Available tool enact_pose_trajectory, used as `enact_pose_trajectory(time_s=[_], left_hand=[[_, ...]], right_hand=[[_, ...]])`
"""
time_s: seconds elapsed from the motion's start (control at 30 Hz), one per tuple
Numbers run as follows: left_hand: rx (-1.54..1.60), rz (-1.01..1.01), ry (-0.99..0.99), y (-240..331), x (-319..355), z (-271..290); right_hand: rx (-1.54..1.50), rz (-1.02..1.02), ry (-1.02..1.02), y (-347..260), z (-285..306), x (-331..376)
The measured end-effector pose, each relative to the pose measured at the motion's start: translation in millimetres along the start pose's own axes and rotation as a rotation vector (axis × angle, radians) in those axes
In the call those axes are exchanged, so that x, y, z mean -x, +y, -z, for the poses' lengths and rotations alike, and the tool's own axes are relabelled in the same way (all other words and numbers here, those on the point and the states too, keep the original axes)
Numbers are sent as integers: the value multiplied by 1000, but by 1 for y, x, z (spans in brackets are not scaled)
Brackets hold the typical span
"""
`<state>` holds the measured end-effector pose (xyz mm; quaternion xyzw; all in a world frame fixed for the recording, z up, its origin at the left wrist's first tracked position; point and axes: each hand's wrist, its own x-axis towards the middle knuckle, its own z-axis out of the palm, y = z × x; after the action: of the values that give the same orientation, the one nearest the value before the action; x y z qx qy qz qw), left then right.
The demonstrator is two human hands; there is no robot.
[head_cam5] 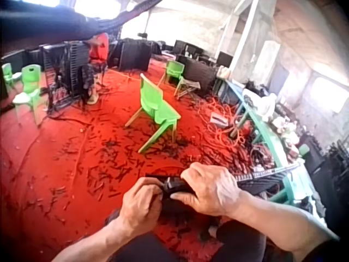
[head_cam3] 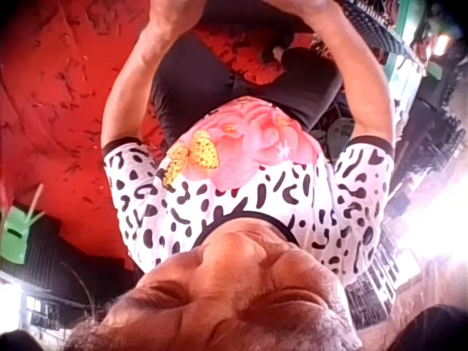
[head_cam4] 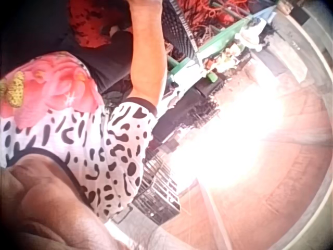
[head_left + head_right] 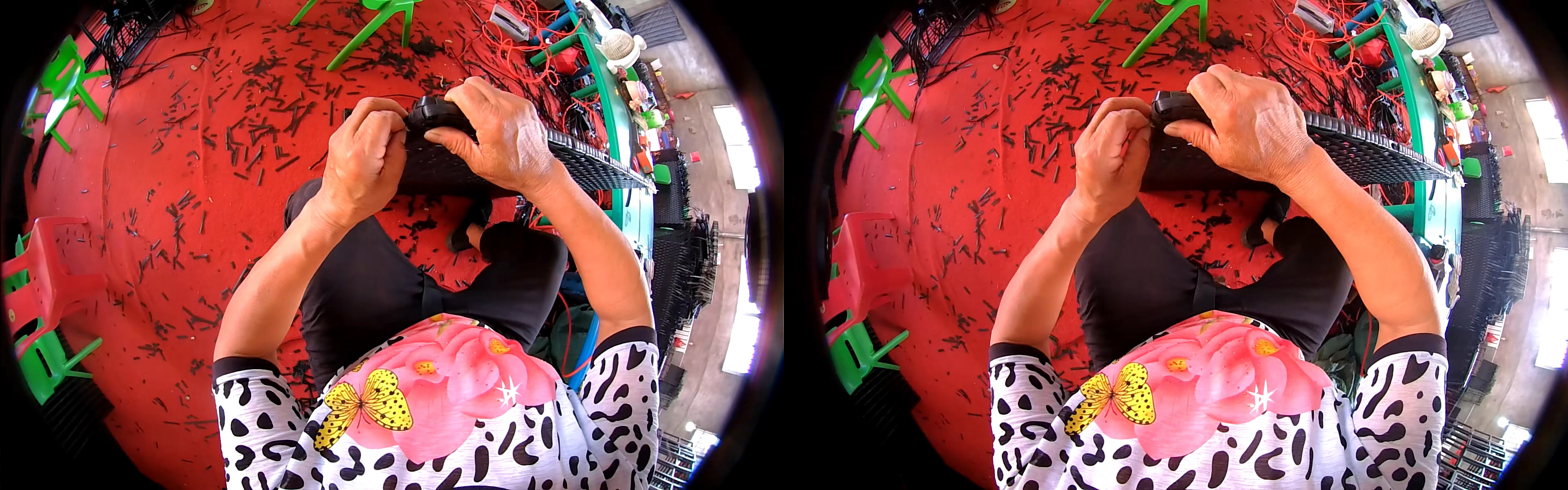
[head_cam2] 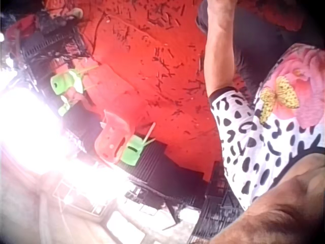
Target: The person sits on a red floor and uses a pair of scissors to trim the edges of a black woven mat. They hold the mat on their lap, rotate it to access different sides, and carefully cut along the perimeter to remove excess material.
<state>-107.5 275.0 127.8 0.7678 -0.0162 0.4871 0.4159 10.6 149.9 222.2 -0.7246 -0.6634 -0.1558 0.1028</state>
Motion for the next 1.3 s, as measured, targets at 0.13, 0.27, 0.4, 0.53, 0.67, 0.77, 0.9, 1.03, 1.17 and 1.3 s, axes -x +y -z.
enact_pose_trajectory(time_s=[0.13,0.27,0.4,0.53,0.67,0.77,0.9,1.03,1.17,1.3], left_hand=[[25,26,0,1,0,1],[45,75,50,6,3,-3],[29,101,64,9,2,-5],[54,163,67,6,3,-7],[365,534,38,13,-1,-3],[597,717,14,11,0,1],[839,718,33,6,2,-1],[954,732,55,4,2,0],[678,565,4,9,9,0],[479,413,96,16,25,-6]], right_hand=[[-1,-2,-3,0,0,0],[-8,2,6,0,-1,1],[1,-8,3,0,-1,1],[7,-14,0,-1,-1,1],[1,-6,17,-2,0,0],[12,7,20,-2,0,-1],[12,-2,13,-2,0,2],[17,-5,3,-2,-1,2],[33,0,4,-2,-1,2],[17,5,36,1,-3,1]])
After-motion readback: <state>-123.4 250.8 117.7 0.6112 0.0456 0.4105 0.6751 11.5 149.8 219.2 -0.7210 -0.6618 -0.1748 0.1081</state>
